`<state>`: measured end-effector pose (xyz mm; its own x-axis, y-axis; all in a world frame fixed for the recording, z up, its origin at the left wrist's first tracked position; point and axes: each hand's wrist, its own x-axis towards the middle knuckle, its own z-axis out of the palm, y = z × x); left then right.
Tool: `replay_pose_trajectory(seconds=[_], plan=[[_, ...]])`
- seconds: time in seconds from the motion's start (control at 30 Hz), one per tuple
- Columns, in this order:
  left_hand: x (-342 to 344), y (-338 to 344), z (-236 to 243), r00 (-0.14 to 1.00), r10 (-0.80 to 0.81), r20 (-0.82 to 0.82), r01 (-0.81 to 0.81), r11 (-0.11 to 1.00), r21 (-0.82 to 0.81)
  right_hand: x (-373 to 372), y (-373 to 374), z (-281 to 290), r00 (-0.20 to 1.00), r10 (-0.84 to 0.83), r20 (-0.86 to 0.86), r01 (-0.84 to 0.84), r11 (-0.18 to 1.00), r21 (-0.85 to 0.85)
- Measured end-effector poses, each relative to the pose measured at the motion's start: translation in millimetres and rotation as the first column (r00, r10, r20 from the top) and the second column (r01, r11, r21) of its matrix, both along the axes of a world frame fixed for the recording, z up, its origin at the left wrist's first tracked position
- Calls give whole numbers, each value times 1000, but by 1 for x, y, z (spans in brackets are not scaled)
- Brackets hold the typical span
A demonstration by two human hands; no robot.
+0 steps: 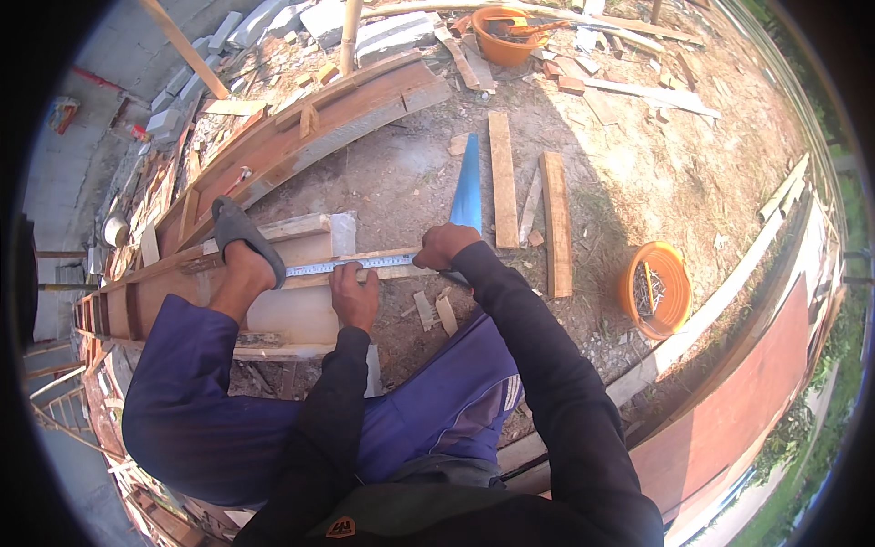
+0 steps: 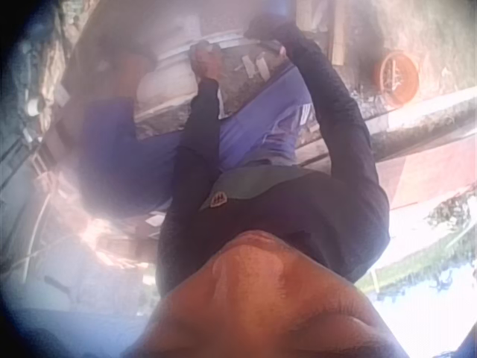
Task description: The person measures a piece of wood with a tape measure, marks it, and cuts it with a hand saw. The person repeats the process for another piece of wood.
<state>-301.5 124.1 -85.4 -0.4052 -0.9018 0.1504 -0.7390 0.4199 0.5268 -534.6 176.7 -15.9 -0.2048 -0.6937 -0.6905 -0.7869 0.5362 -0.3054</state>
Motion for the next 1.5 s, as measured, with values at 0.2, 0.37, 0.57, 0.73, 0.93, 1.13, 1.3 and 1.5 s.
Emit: replay_pose_trajectory(seconds=[0.2, 0.37, 0.57, 0.73, 0.93, 1.13, 1.3, 1.5], plan=[[-1, 0, -1, 1000, 7, 0, -7, 1000, -7, 0, 1, -4, 1000, -6, -14, 6, 1000, -7], [-2, 0, -1, 1000, 17, 8, -17, 1000, -1, 1, 2, 2, 1000, 6, 7, -6, 1000, -19], [-5, 1, 0, 1000, 12, 11, -12, 999, -31, 0, 6, -3, 1000, 8, 1, -8, 998, -62], [-8, 3, 4, 994, 73, 80, -71, 997, -21, 1, 8, -2, 1000, 0, 15, 1, 997, -81], [-14, 8, 11, 981, 159, 107, -157, 987, -33, 5, 13, 0, 996, -33, 83, 47, 984, -171], [-15, 9, 9, 980, 181, 84, -179, 983, -38, 28, 4, 1, 995, -54, 88, 74, 968, -242], [-7, 6, -7, 970, 232, 67, -229, 972, -51, 52, -11, -6, 997, -52, 50, 66, 934, -350], [-3, 4, -20, 946, 299, 128, -305, 952, 33, 81, -25, -18, 996, -84, 6, 77, 882, -465]])
